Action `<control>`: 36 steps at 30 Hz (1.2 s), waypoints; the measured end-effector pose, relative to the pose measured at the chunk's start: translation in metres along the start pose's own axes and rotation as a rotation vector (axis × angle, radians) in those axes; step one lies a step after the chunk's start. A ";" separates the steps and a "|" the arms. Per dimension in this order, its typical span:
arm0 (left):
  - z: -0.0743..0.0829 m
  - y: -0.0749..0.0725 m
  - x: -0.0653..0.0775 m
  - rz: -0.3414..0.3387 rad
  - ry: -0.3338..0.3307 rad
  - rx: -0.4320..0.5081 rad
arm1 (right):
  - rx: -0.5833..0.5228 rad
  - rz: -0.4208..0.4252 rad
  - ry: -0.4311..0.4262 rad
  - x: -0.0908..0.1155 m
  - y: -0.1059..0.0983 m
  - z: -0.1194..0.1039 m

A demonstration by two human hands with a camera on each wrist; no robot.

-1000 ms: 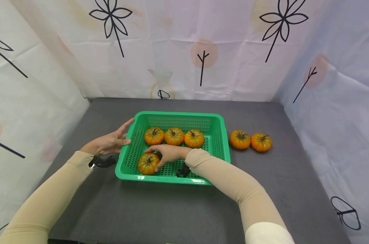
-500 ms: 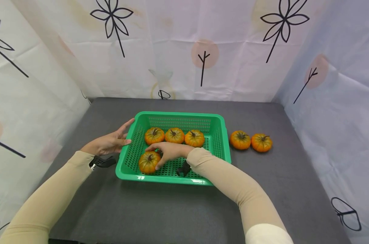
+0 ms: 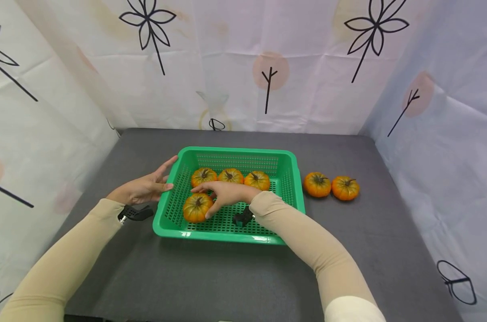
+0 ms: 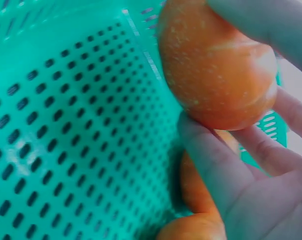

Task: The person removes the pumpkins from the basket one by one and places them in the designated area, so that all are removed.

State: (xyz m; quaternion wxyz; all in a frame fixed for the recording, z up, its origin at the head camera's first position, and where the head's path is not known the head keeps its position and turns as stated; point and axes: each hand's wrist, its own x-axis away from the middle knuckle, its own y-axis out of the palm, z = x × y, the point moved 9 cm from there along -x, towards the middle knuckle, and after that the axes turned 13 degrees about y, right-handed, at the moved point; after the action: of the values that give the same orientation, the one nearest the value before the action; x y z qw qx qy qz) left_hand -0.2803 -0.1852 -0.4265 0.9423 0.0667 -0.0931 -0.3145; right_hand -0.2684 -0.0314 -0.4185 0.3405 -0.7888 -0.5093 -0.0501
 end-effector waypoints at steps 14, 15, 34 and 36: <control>0.001 0.000 0.001 -0.008 0.005 -0.008 | -0.021 0.052 -0.005 0.020 -0.016 -0.015; 0.000 0.000 0.000 -0.009 0.004 -0.006 | -0.030 0.055 -0.003 0.021 -0.017 -0.015; 0.000 0.000 0.001 -0.016 0.016 -0.010 | -0.046 0.206 -0.038 0.072 -0.056 -0.010; 0.000 0.000 0.000 -0.018 0.016 -0.004 | -0.045 0.234 -0.036 0.079 -0.061 -0.009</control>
State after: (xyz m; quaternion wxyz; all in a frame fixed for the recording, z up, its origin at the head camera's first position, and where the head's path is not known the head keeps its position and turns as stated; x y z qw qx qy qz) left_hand -0.2797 -0.1852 -0.4264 0.9403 0.0682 -0.0843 -0.3227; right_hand -0.2792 0.0396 -0.3484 0.3169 -0.8511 -0.4185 -0.0074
